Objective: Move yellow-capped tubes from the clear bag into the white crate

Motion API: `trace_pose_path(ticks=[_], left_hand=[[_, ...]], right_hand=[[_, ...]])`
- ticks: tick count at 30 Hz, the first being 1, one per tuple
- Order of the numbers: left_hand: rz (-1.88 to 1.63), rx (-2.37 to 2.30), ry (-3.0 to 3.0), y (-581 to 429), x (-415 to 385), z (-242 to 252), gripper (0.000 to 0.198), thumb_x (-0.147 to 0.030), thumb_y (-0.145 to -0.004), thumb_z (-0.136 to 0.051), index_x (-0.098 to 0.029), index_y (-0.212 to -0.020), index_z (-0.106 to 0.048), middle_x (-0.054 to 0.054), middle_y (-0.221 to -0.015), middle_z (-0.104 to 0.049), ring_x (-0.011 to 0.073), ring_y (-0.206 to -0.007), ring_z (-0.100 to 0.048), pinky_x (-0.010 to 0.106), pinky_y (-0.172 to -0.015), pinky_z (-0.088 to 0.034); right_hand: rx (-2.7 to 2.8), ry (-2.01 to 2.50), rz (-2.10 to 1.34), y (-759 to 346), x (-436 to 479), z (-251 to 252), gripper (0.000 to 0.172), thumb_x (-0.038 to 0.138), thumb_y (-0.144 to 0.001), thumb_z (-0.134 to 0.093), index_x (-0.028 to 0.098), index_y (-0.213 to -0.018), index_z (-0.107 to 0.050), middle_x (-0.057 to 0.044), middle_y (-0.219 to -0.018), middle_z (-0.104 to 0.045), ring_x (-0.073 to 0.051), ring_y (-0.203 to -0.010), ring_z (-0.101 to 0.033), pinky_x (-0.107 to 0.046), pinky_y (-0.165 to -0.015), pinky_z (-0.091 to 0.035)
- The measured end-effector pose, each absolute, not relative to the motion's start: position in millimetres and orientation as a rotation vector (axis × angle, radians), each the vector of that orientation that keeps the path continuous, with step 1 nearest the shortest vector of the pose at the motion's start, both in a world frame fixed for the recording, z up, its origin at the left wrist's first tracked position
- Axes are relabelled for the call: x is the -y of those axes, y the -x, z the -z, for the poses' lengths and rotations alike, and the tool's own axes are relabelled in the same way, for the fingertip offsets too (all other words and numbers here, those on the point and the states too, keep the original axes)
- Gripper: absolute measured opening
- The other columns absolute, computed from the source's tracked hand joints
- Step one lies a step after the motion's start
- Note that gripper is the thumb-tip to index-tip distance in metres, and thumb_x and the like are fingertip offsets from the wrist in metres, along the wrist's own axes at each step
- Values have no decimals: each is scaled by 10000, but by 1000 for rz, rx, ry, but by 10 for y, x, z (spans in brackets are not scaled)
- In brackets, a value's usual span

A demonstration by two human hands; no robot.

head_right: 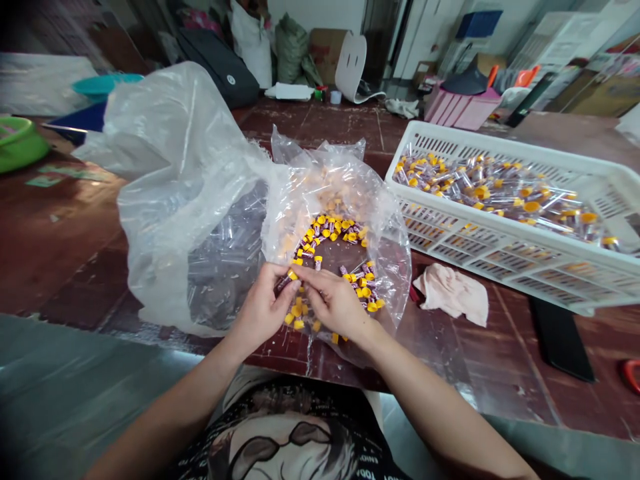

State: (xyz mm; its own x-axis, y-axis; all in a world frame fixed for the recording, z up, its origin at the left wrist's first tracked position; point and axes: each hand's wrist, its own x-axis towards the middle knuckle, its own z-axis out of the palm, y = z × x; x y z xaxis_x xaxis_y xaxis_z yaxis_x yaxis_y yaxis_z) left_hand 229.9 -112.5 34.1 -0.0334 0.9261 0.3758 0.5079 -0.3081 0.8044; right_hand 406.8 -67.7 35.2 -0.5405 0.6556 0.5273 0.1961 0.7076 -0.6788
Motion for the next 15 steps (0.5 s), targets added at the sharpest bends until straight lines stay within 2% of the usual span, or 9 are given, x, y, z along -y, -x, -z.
trace_pose_path(ticks=[2, 4, 7, 9, 12, 15], left_hand=[[-1342, -1447, -1868, -2304, 1143, -419, 201, -305, -985, -568, -221, -1150, -490, 99, -1130, -637, 238, -1069, -644, 432, -944, -527], [-1331, -1334, -1947, -2284, 1131, -487, 297, -273, -972, -583, -218, -1238, -463, 118, -1211, -609, 246, -1131, -624, 442, -988, -523], [-1272, -1173, -2030, -2282, 1057, -543, 430, -233, -946, -604, -228, -1337, -425, 139, -1344, -542, 266, -1236, -572, 453, -1045, -507], [-1320, -1145, -1949, -2342, 985, -559, 395, -228, -955, -587, -230, -1317, -432, 128, -1305, -564, 252, -1179, -601, 440, -1008, -531], [-1416, -1181, -1856, -2460, 908, -600, 272, -226, -980, -548, -218, -1240, -468, 103, -1182, -615, 228, -1067, -641, 426, -950, -557], [-1353, -1209, -2059, -2365, 889, -644, 324, -265, -973, -605, -235, -1283, -517, 106, -1321, -586, 235, -1146, -624, 433, -1023, -529]], right_hand=[[2001, 655, -753, -4097, 665, -404, 407, 208, -999, -523, 346, -1359, -654, -23, -1313, -703, -198, -1224, -660, -455, -1077, -541], [1906, 691, -806, -4172, 633, -508, 339, 262, -991, -593, 325, -1314, -676, -37, -1258, -718, -200, -1159, -683, -437, -1038, -563], [1882, 707, -857, -4309, 573, -735, 361, 317, -980, -640, 297, -1340, -649, -55, -1211, -723, -196, -1072, -696, -394, -946, -595], [1978, 670, -831, -4340, 553, -879, 376, 332, -979, -642, 279, -1351, -641, -65, -1219, -714, -194, -1050, -694, -371, -901, -600], [2040, 657, -725, -4267, 535, -985, 352, 357, -952, -680, 244, -1285, -663, -63, -1148, -718, -169, -919, -699, -319, -793, -600], [1976, 726, -687, -4309, 434, -1010, 329, 408, -941, -697, 235, -1218, -652, -52, -1017, -724, -166, -827, -701, -310, -725, -595]])
